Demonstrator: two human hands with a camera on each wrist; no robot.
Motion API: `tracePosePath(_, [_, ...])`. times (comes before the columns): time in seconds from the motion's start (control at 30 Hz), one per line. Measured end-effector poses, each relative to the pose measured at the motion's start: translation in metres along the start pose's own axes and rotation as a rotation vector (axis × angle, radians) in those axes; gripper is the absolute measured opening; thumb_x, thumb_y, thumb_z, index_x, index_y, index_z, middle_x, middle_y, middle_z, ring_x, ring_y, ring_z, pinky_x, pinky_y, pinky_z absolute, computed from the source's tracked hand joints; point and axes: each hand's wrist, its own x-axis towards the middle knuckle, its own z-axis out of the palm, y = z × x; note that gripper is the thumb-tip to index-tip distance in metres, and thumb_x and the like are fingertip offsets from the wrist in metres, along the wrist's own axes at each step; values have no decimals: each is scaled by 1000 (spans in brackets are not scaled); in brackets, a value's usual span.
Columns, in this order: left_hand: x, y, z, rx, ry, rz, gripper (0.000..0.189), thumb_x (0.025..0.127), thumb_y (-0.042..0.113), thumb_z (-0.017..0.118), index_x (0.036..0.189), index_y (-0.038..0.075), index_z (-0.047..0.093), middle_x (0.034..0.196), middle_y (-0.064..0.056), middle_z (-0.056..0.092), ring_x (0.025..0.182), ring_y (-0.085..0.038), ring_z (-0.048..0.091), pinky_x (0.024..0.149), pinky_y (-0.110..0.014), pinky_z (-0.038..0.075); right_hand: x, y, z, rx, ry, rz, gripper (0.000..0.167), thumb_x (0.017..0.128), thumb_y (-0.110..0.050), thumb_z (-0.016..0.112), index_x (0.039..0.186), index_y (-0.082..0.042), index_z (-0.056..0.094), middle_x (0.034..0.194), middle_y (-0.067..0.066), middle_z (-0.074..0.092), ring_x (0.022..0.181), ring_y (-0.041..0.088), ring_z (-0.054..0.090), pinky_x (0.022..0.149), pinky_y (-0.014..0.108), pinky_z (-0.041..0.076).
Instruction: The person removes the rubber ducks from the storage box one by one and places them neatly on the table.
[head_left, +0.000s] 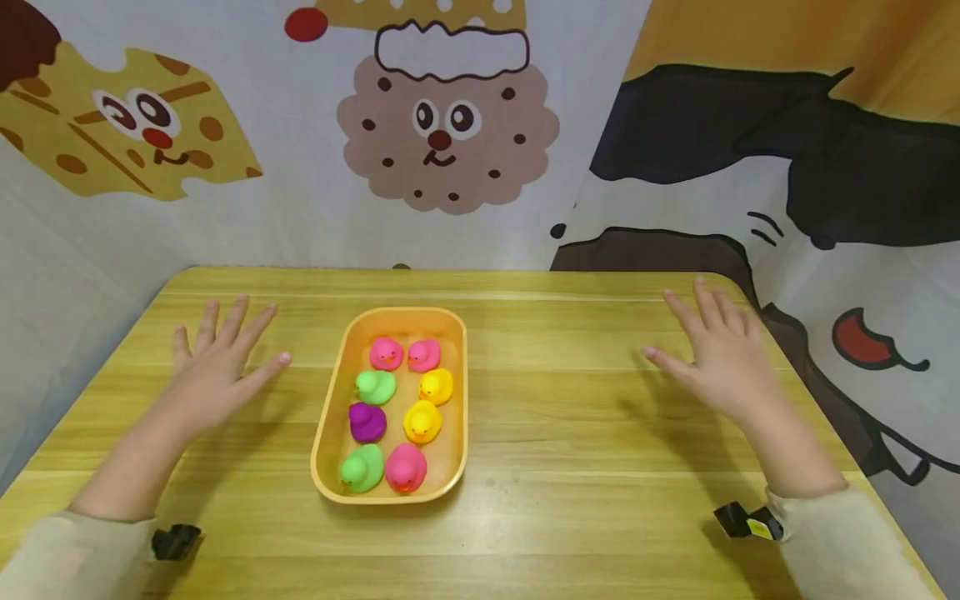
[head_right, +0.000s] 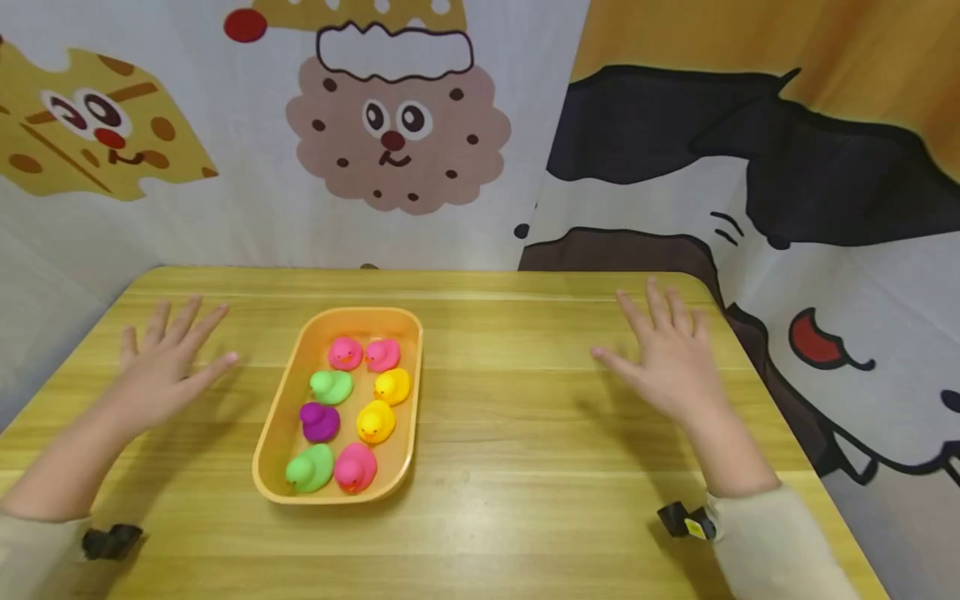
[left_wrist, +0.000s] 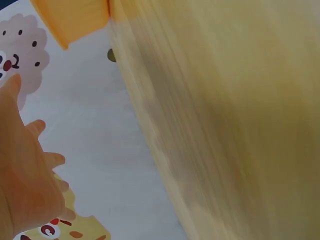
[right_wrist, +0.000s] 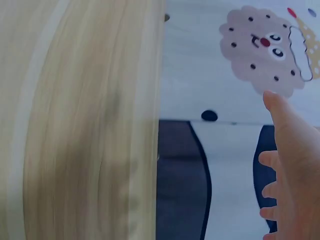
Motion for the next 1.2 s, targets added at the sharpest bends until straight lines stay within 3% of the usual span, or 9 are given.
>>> tracePosePath(0.3, [4,17,8,-116,70,91,71,99,42,47,156,19,11,158,-19,-3,139,-37,-20,97,-63,-23,-4,-31,-1,76,78,-47,84,89,-58,55,153,-14,24,156,23,13,140,43,8,106,64,6])
tracePosePath(0.43, [6,22,13,-174,87,119,70,98,39,49,155,18,13,158,-17,-2,140,-36,-18,98,-62,-22,-6,-46,-3,123,111,-71,83,88,-56,58,152,-14,27,156,21,15,140,43,11,108,62,4])
tracePosePath(0.63, [10,26,18,-280,104,161,70,98,32,53,155,18,16,158,-16,2,141,-37,-13,101,-60,-19,-8,-70,-4,190,170,-133,80,85,-52,65,149,-14,34,154,18,23,137,43,21,107,61,12])
tracePosePath(0.87, [12,30,27,-423,70,166,69,98,25,54,155,21,15,159,-13,5,142,-36,-7,104,-64,-8,-10,-98,-4,304,235,-214,78,83,-49,69,147,-14,39,152,13,30,135,41,27,103,64,20])
tracePosePath(1.03, [11,31,33,-576,27,147,68,98,19,53,155,23,15,159,-8,6,143,-34,-2,102,-70,2,-9,-119,-3,395,279,-306,77,85,-60,61,144,-13,43,147,11,39,132,35,33,99,63,26])
tracePosePath(1.2, [10,31,37,-678,-26,153,66,99,16,51,155,22,16,159,-8,11,142,-36,6,102,-69,9,-9,-136,-3,455,266,-362,79,84,-65,56,142,-13,45,143,9,43,130,31,36,100,59,28])
